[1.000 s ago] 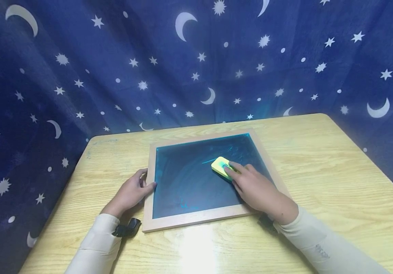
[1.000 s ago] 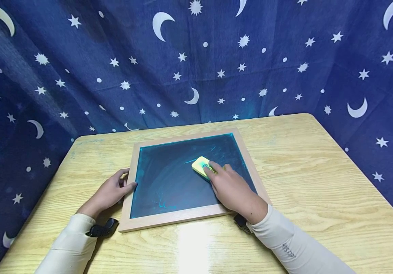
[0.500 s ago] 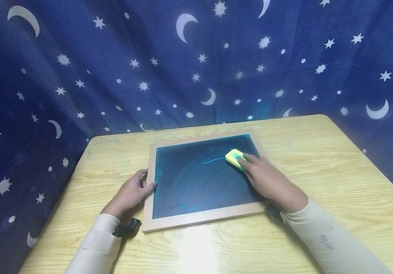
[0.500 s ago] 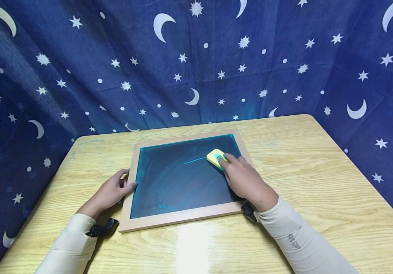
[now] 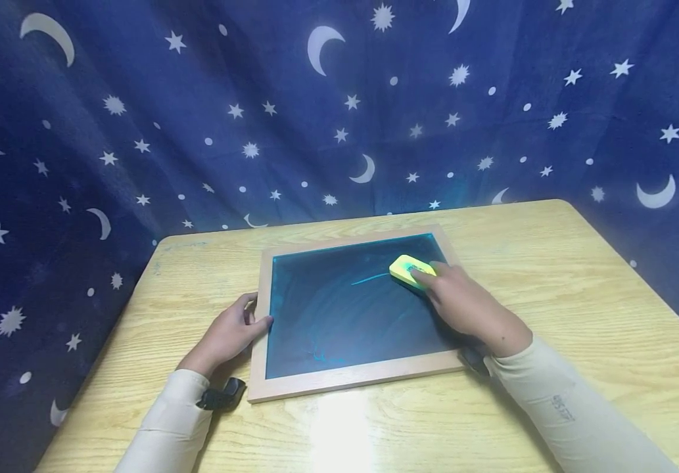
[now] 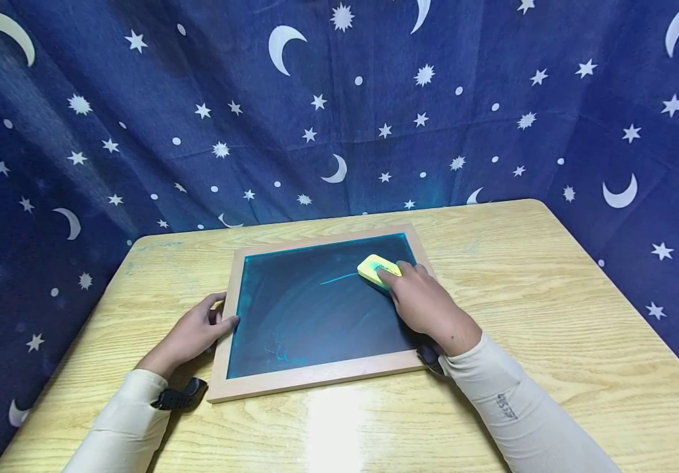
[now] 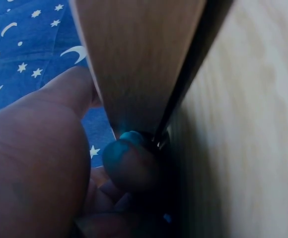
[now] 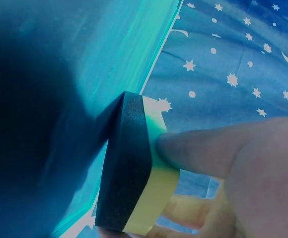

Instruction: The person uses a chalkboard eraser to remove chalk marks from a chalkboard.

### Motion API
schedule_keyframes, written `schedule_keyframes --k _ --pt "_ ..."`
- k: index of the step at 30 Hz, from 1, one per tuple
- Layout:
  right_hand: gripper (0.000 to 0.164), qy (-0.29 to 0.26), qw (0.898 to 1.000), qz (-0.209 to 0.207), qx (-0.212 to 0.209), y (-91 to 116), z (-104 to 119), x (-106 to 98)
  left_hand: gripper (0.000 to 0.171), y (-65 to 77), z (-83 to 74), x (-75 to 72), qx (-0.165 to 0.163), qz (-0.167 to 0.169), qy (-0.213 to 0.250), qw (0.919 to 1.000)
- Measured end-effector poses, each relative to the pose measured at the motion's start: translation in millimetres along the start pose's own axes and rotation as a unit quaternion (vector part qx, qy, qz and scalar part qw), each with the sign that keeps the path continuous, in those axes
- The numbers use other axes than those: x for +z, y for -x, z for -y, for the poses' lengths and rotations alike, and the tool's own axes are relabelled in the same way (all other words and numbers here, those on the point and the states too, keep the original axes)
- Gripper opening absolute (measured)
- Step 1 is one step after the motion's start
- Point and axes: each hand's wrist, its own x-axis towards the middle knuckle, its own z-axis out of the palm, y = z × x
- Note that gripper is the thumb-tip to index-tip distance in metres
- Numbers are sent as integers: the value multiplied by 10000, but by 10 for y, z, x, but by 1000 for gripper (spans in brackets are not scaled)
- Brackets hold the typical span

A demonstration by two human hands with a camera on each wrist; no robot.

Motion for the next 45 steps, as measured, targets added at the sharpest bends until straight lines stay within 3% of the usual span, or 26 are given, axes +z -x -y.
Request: schedule_keyframes --k 7,14,25,31,39,45 --pt "43 220 9991 -42 -369 -18 80 38 73 -2 -5 11 -4 7 1 10000" --pt "44 312 9972 182 -652 49 318 125 72 -5 -11 6 8 1 14 10000" --pt "40 386 9872 370 -1501 244 743 196 71 3 -23 8 -33 4 37 10000" --pt "42 310 9820 450 -1806 297 832 226 71 0 -32 5 -89 24 39 9999" --pt "41 -63 9900 527 -1309 210 731 253 71 -1 -44 1 -91 -1 5 10000" --pt "44 -39 9949 399 -929 81 585 240 71 6 -36 -6 -127 1 45 9999"
